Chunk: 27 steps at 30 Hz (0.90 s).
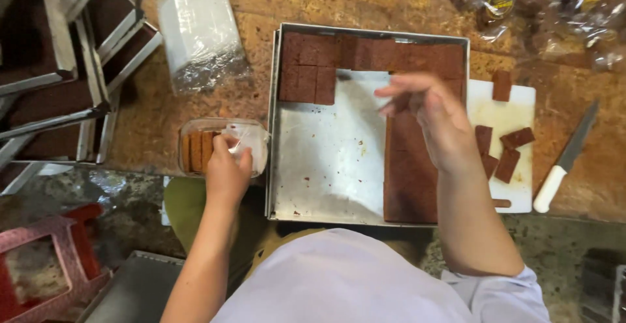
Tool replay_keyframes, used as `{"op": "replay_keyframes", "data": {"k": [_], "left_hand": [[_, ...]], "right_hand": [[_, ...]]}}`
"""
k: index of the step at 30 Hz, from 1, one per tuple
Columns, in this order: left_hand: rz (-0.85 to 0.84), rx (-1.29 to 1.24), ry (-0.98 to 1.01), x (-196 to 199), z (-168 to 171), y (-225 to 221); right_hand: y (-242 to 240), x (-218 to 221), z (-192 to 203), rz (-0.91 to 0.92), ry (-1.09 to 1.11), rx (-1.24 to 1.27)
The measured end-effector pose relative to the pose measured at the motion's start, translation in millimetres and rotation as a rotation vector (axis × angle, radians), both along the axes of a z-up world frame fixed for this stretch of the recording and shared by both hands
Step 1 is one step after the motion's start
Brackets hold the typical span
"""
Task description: Packaging brownie pieces into individual plastic wrappers from a large baking tray
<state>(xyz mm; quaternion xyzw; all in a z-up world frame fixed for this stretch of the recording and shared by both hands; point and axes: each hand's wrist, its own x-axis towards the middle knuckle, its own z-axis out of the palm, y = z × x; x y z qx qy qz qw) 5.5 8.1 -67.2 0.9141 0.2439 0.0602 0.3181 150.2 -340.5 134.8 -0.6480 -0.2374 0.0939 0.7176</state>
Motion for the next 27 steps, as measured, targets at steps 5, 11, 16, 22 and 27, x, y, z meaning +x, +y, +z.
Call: {"op": "replay_keyframes", "data": {"k": [5,11,16,22,27], "left_hand": [[0.096,-0.262,-0.127,-7,24,5],[0.125,-0.287,-0.263,-11,32,-4],[0.094,-0.280,-0.319,-3,29,-15],[0.075,-0.485,-0.319,1,37,-25],[0.135,-0.736,-0.171,-1,61,-38]], "right_hand": [[-45,-33,-76,-0.161,0.173,-0.019],[-98,-87,-141,-0.440,0.159,-0.442],[-100,-110,-122,-0.327,-0.058,-0.747],[-86,-122,-129,-0.111,-0.301,-1.085],[-104,-83,-127,-0.517,-0.277,-0.784]]}}
